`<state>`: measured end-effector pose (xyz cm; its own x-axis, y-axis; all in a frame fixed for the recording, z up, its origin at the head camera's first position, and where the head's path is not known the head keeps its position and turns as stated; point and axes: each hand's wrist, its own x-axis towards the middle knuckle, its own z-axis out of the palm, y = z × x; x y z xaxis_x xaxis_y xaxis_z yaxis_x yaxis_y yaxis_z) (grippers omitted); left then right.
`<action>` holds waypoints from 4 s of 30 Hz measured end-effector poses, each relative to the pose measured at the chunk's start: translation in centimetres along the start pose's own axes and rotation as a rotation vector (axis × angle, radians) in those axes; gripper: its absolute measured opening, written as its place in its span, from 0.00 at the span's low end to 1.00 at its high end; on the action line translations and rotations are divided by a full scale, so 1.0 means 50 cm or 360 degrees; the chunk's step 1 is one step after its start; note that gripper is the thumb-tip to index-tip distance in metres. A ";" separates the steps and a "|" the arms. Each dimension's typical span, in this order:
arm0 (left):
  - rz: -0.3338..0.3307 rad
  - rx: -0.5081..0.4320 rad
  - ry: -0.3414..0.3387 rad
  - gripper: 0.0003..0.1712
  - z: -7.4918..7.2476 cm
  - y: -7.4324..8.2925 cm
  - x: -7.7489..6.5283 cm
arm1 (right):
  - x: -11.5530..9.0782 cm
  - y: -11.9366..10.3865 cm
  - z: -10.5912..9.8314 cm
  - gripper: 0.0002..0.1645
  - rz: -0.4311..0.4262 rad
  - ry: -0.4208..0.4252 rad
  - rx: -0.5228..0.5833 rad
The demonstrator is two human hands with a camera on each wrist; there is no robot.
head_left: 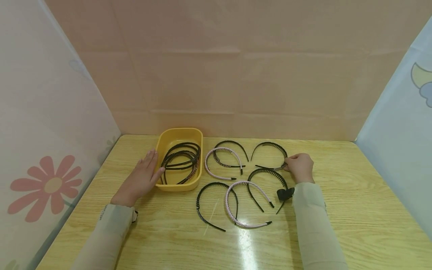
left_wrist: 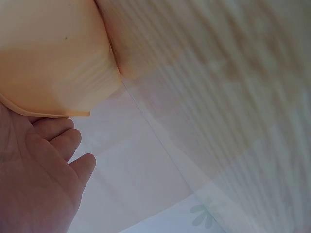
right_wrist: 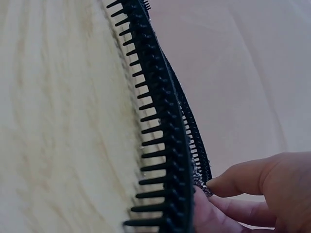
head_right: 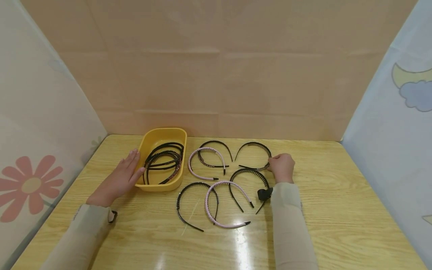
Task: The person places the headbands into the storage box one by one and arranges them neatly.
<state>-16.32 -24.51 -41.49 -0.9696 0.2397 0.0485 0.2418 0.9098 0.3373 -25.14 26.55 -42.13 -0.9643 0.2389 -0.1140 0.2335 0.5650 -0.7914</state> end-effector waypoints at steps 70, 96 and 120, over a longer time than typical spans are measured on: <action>0.0010 0.0021 -0.0009 0.44 0.001 -0.004 0.001 | -0.059 -0.129 0.083 0.20 -0.0133 -0.0043 0.0964; 0.0010 0.0008 -0.0010 0.44 -0.002 0.000 -0.002 | -0.098 -0.190 0.173 0.18 -0.0348 -0.0271 0.0944; -0.0012 0.0032 -0.0031 0.42 -0.002 -0.001 0.005 | -0.151 -0.276 0.251 0.14 -0.0453 -0.0479 0.0851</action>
<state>-16.58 -24.55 -41.41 -0.9705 0.2394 0.0275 0.2355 0.9181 0.3188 -22.66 7.05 -37.92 -0.9899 -0.1354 0.0419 -0.0540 0.0865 -0.9948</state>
